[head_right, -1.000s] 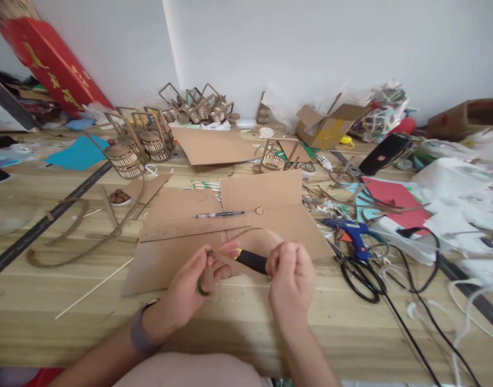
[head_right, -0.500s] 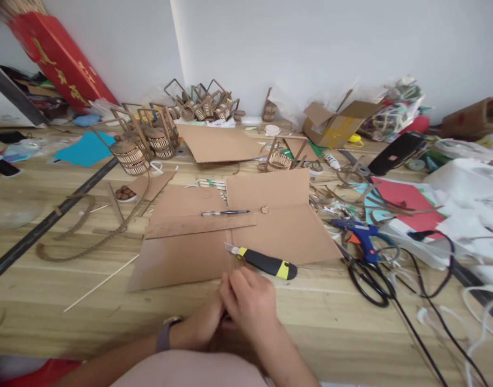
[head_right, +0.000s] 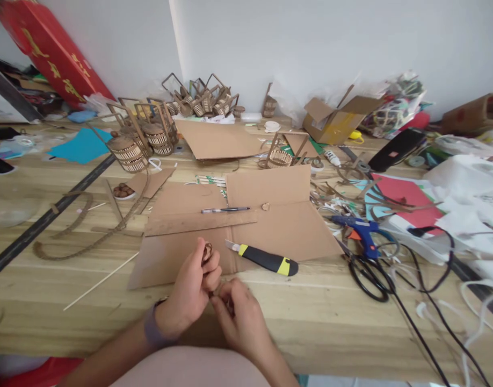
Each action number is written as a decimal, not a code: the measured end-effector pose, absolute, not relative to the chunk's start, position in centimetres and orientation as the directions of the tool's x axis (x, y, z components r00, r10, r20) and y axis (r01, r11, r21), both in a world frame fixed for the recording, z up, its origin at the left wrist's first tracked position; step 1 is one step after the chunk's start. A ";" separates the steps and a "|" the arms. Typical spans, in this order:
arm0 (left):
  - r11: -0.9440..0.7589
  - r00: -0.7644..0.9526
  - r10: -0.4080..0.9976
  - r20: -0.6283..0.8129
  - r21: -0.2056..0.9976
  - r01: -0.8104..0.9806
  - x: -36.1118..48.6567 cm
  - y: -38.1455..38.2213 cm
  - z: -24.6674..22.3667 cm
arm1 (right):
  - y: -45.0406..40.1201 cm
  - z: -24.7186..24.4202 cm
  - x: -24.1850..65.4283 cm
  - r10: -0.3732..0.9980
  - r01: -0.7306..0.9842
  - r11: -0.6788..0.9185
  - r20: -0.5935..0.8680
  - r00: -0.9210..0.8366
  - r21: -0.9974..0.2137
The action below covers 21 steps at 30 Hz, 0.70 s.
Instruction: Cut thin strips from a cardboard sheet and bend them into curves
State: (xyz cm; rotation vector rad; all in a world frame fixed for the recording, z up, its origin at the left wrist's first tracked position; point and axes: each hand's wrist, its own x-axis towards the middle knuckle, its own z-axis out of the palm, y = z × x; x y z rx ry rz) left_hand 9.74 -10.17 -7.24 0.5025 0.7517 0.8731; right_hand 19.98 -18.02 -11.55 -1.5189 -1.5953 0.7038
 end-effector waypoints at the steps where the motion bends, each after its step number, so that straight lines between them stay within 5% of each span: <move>1: 0.561 0.413 0.823 -0.390 0.671 -0.484 9.7 -10.3 -7.2 | -18.1 -11.9 19.8 0.992 0.470 0.047 0.097 0.084 -0.881; 4: 0.503 0.400 0.847 -0.351 0.773 -0.387 9.5 -10.9 -7.4 | -18.3 -12.1 19.7 0.991 0.186 -0.128 -0.133 -0.013 -0.974; 8: -0.073 0.403 0.913 0.058 0.997 0.022 8.8 -11.7 -7.9 | -18.1 -10.7 19.7 0.935 -0.022 -0.325 -0.317 -0.159 -0.946; 11: -0.433 0.527 0.811 0.254 0.866 0.249 8.2 -11.8 -8.3 | -18.0 -9.4 19.9 0.955 0.005 -0.286 -0.285 -0.082 -0.958; 15: -0.699 0.654 0.629 0.419 0.674 0.240 7.5 -11.4 -8.4 | -18.3 -8.4 20.2 0.956 -0.173 -0.290 -0.276 -0.103 -0.941; 18: -0.799 0.760 0.496 0.420 0.564 0.209 7.3 -11.3 -8.1 | -18.8 -8.4 20.4 0.954 -0.348 -0.290 -0.300 -0.025 -0.892; 21: -0.885 0.836 0.353 0.420 0.438 0.154 7.5 -11.7 -7.9 | -19.3 -8.9 21.0 0.947 -0.274 -0.295 -0.318 0.040 -0.915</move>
